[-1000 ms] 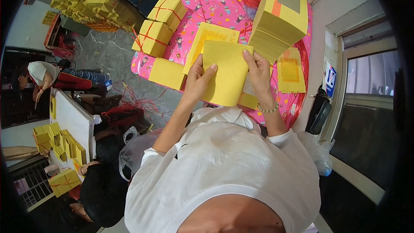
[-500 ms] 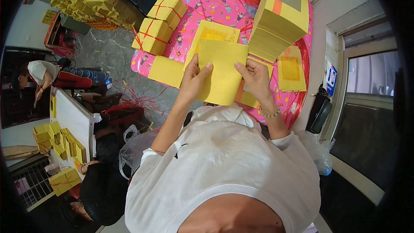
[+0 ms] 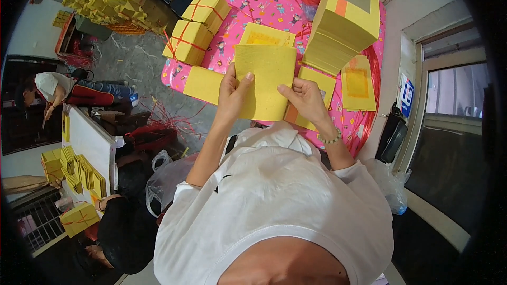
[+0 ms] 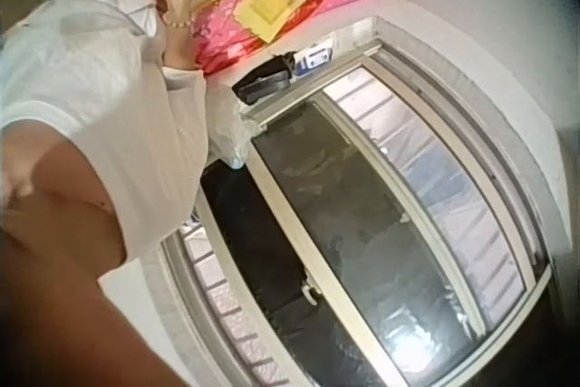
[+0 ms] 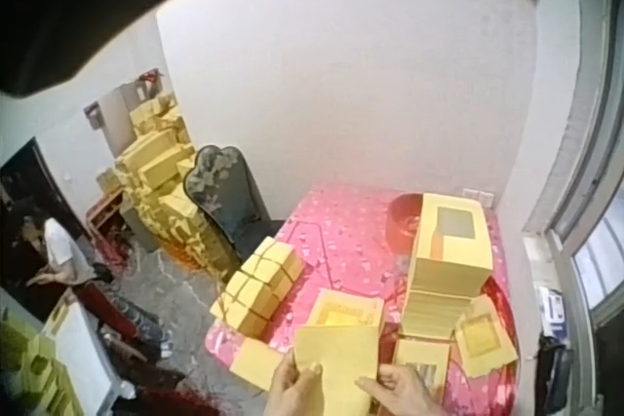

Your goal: Folding and stacking sheets of yellow paper with metallic squares.

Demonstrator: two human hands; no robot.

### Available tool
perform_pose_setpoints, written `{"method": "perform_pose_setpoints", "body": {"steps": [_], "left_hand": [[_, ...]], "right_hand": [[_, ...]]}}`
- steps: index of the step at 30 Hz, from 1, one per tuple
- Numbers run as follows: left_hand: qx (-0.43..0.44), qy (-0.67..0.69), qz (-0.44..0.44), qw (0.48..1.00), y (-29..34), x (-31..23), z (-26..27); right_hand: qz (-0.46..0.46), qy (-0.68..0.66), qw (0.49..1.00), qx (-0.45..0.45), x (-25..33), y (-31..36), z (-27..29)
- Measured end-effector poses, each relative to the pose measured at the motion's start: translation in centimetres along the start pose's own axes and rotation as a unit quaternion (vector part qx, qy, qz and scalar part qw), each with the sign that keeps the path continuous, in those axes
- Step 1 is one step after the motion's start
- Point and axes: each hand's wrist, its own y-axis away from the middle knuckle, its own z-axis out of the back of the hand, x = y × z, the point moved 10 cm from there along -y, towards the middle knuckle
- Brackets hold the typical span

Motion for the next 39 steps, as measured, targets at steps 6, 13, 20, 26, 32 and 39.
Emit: {"method": "perform_pose_setpoints", "body": {"steps": [6, 13, 20, 26, 32, 39], "left_hand": [[-0.017, -0.047, -0.020, 0.999, 0.4, -0.3, 0.9], [-0.069, -0.032, -0.036, 0.996, 1.0, -0.5, 2.7], [-0.135, -0.016, -0.070, 0.988, 2.1, -0.7, 5.7], [-0.211, 0.029, -0.103, 0.972, 3.6, -0.7, 8.2], [-0.203, -0.003, -0.029, 0.979, 5.2, 2.9, 12.6], [-0.290, 0.207, 0.109, 0.928, 7.0, 8.9, 20.5]], "right_hand": [[-0.006, -0.016, 1.000, 0.009, -0.4, 0.0, -0.7], [-0.022, 0.019, 0.999, 0.030, -1.3, 0.2, -2.0], [-0.029, 0.059, 0.997, 0.040, -1.6, 0.4, -3.3], [-0.053, 0.063, 0.996, 0.028, -2.9, -0.1, -4.5], [-0.049, 0.090, 0.994, 0.033, -5.5, -0.3, -5.4], [-0.078, 0.045, 0.996, 0.023, -6.9, 0.6, -5.5]]}}
